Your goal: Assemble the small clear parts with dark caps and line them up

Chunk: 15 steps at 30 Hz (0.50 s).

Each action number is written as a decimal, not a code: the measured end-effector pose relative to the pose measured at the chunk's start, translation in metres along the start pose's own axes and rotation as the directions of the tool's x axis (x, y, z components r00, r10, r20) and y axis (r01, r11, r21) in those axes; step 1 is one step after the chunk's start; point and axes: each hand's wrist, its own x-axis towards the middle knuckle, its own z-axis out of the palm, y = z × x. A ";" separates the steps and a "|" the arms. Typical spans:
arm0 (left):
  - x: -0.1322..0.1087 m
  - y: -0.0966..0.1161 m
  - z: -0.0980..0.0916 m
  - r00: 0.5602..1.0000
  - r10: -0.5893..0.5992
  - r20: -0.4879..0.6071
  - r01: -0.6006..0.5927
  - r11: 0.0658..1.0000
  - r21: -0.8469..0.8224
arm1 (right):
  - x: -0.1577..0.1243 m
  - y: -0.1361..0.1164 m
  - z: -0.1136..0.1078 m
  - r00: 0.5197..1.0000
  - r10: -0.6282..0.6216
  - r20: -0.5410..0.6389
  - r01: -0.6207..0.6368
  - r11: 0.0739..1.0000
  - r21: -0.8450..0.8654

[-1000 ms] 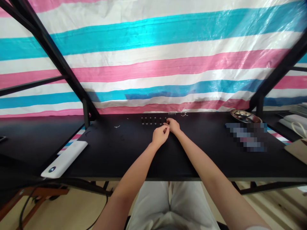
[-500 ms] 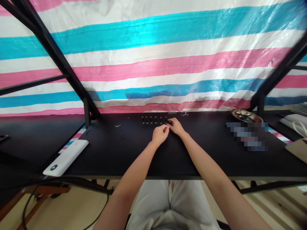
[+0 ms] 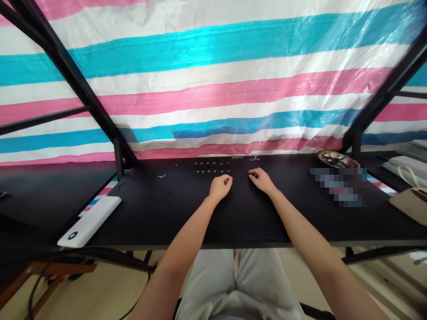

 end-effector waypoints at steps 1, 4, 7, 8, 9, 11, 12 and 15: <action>0.000 0.000 0.000 1.000 -0.001 0.005 0.001 1.000 0.002 | -0.001 -0.001 0.000 1.000 0.005 0.004 -0.005 1.000 -0.004; -0.001 0.002 0.001 0.999 0.002 0.050 -0.004 0.999 0.034 | -0.002 -0.005 0.003 0.999 -0.017 0.033 0.018 1.000 -0.025; -0.001 0.004 0.000 0.995 -0.004 0.097 -0.005 0.995 0.095 | -0.003 -0.009 0.006 0.997 -0.047 0.065 0.050 0.998 -0.040; -0.001 0.005 0.000 0.994 -0.010 0.109 -0.002 0.994 0.111 | -0.004 -0.010 0.006 0.996 -0.051 0.072 0.054 0.998 -0.042; -0.001 0.006 -0.001 0.992 -0.015 0.122 0.000 0.993 0.121 | -0.004 -0.011 0.006 0.996 -0.053 0.076 0.056 0.998 -0.042; -0.002 0.007 -0.002 0.990 -0.021 0.142 0.002 0.991 0.133 | -0.005 -0.013 0.005 0.995 -0.052 0.082 0.055 0.998 -0.038; -0.002 0.008 -0.002 0.989 -0.023 0.147 0.002 0.991 0.137 | -0.005 -0.014 0.005 0.995 -0.050 0.083 0.053 0.998 -0.035; -0.002 0.008 -0.003 0.988 -0.018 0.156 -0.005 0.989 0.148 | -0.006 -0.016 0.002 0.995 -0.047 0.085 0.050 0.998 -0.030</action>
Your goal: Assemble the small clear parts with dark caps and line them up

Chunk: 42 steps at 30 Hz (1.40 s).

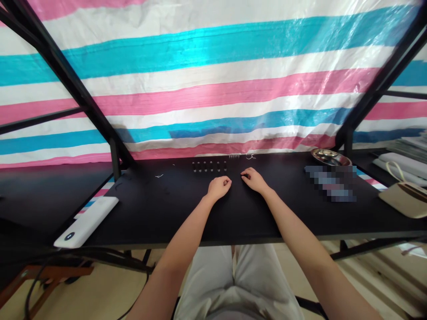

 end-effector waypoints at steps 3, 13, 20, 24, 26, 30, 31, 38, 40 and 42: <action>0.000 0.000 0.000 1.000 0.010 0.002 -0.010 1.000 0.007 | 0.000 0.000 -0.001 1.000 -0.003 0.002 0.003 1.000 -0.004; -0.001 0.002 -0.001 1.000 0.012 0.008 -0.012 1.000 -0.003 | 0.000 0.002 0.000 1.000 0.001 0.009 -0.001 1.000 -0.008; 0.000 0.000 0.001 0.999 0.032 0.002 -0.032 0.999 0.003 | 0.000 0.000 -0.001 1.000 -0.001 0.006 0.001 1.000 -0.005; 0.000 0.000 0.001 0.999 0.037 0.000 -0.037 0.999 -0.003 | -0.001 0.001 -0.001 1.000 -0.001 0.008 0.001 1.000 -0.009; 0.000 0.000 0.001 0.999 0.036 0.001 -0.036 0.999 -0.006 | 0.000 0.001 0.000 1.000 -0.002 0.009 0.002 1.000 -0.009; -0.001 0.001 0.000 1.000 0.028 0.002 -0.028 1.000 -0.005 | 0.000 0.002 0.000 1.000 -0.007 0.014 0.007 1.000 -0.014; -0.001 0.002 0.000 1.000 0.026 0.005 -0.026 1.000 -0.003 | 0.000 0.002 0.000 1.000 -0.007 0.016 0.007 1.000 -0.015; -0.001 0.004 -0.002 1.000 0.012 0.027 -0.012 1.000 0.017 | 0.000 0.001 0.003 1.000 -0.008 0.009 0.008 0.999 -0.034; -0.001 0.003 -0.002 1.000 0.006 0.021 -0.007 1.000 0.012 | 0.001 -0.002 0.006 1.000 0.003 -0.003 -0.003 0.999 -0.053; 0.000 0.002 0.000 1.000 -0.013 -0.008 0.013 1.000 -0.004 | 0.003 -0.005 0.010 1.000 0.010 -0.010 -0.011 0.998 -0.068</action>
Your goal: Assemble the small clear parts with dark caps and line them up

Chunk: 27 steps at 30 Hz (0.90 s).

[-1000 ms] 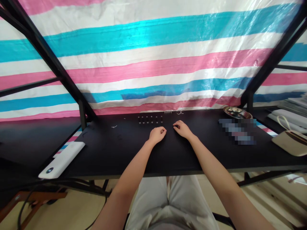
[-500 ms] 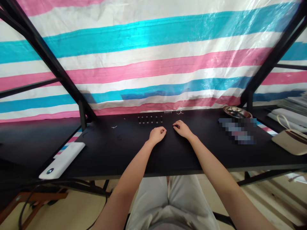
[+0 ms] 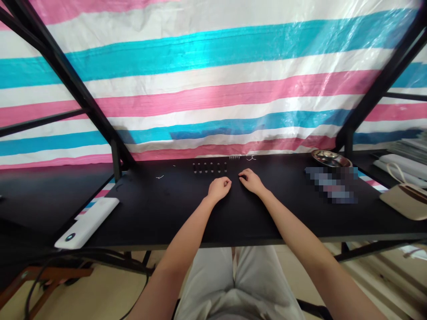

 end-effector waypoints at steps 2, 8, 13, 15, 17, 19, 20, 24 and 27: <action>0.001 -0.001 0.001 0.998 -0.027 -0.050 0.025 0.999 -0.026 | 0.004 -0.005 0.004 1.000 -0.002 0.007 0.003 1.000 -0.013; 0.001 -0.002 0.001 0.988 -0.061 -0.139 0.049 0.995 -0.088 | 0.021 -0.024 0.012 0.999 -0.009 0.045 0.012 0.998 -0.068; 0.001 -0.001 0.000 0.985 -0.056 -0.162 0.043 0.996 -0.084 | 0.036 -0.034 0.021 0.998 0.053 0.031 -0.049 0.992 -0.120; 0.000 -0.001 -0.001 0.984 -0.066 -0.168 0.054 0.996 -0.076 | 0.041 -0.035 0.025 0.997 0.068 0.020 -0.065 0.990 -0.122; 0.000 0.000 -0.001 0.982 -0.079 -0.171 0.068 0.995 -0.069 | 0.045 -0.035 0.028 0.997 0.074 0.011 -0.072 0.990 -0.117; 0.000 0.000 -0.002 0.981 -0.092 -0.173 0.082 0.994 -0.066 | 0.048 -0.036 0.030 0.997 0.076 0.008 -0.075 0.991 -0.111; 0.000 0.001 -0.002 0.980 -0.099 -0.174 0.088 0.994 -0.065 | 0.048 -0.037 0.031 0.997 0.074 0.008 -0.072 0.991 -0.109; 0.000 0.002 -0.002 0.976 -0.119 -0.181 0.109 0.992 -0.067 | 0.050 -0.039 0.031 0.999 0.053 0.014 -0.051 0.993 -0.108; 0.000 0.003 -0.002 0.976 -0.133 -0.173 0.124 0.990 -0.063 | 0.050 -0.038 0.031 0.999 0.051 0.017 -0.049 0.994 -0.096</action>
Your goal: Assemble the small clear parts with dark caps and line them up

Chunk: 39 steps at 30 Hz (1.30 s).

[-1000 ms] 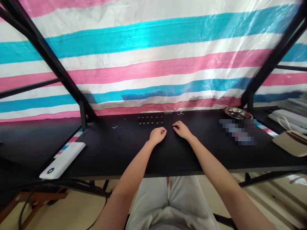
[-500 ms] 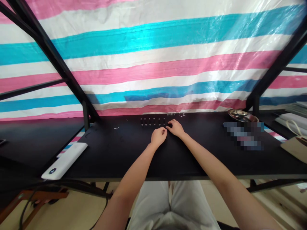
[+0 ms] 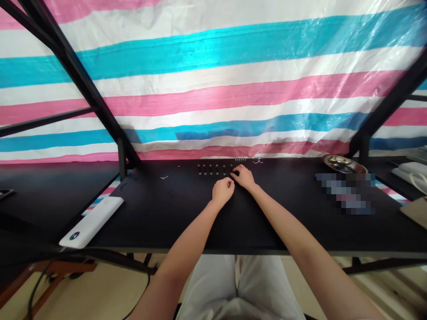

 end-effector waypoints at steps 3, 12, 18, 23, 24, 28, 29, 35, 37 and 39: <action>0.000 0.000 0.000 1.000 -0.013 0.011 0.013 1.000 0.011 | 0.002 0.002 0.002 1.000 -0.003 0.012 0.002 0.999 0.032; -0.001 0.002 -0.001 1.000 0.006 0.013 -0.005 1.000 -0.002 | 0.010 0.004 0.006 0.999 0.021 0.032 -0.023 0.997 0.079; 0.000 0.001 0.000 1.000 -0.012 -0.006 0.012 0.999 -0.038 | 0.000 0.004 0.000 0.999 -0.011 0.036 0.007 0.993 0.118; 0.003 -0.001 0.001 0.997 -0.031 -0.066 0.016 0.977 -0.212 | -0.025 -0.001 -0.017 0.993 -0.081 0.088 0.073 0.993 0.093; 0.003 -0.001 0.001 0.997 -0.030 -0.075 0.009 0.965 -0.263 | -0.031 -0.003 -0.022 0.991 -0.089 0.100 0.083 0.995 0.061; 0.003 0.000 0.000 0.998 0.009 -0.066 -0.037 0.904 -0.425 | -0.051 -0.011 -0.041 0.985 -0.134 0.109 0.149 0.979 -0.141; 0.003 0.001 0.000 0.998 0.025 -0.059 -0.049 0.889 -0.455 | -0.054 -0.012 -0.045 0.985 -0.141 0.100 0.157 0.973 -0.170; 0.004 0.007 -0.003 1.000 0.005 -0.025 -0.020 0.773 -0.634 | -0.067 -0.014 -0.059 0.986 -0.114 -0.120 0.119 0.992 0.039; 0.005 0.009 -0.005 1.000 0.003 -0.024 -0.019 0.744 -0.668 | -0.070 -0.014 -0.060 0.977 -0.085 -0.197 0.124 0.972 0.199; 0.005 0.010 -0.007 0.999 0.012 -0.033 -0.031 0.730 -0.682 | -0.072 -0.014 -0.059 0.971 -0.051 -0.234 0.135 0.924 0.357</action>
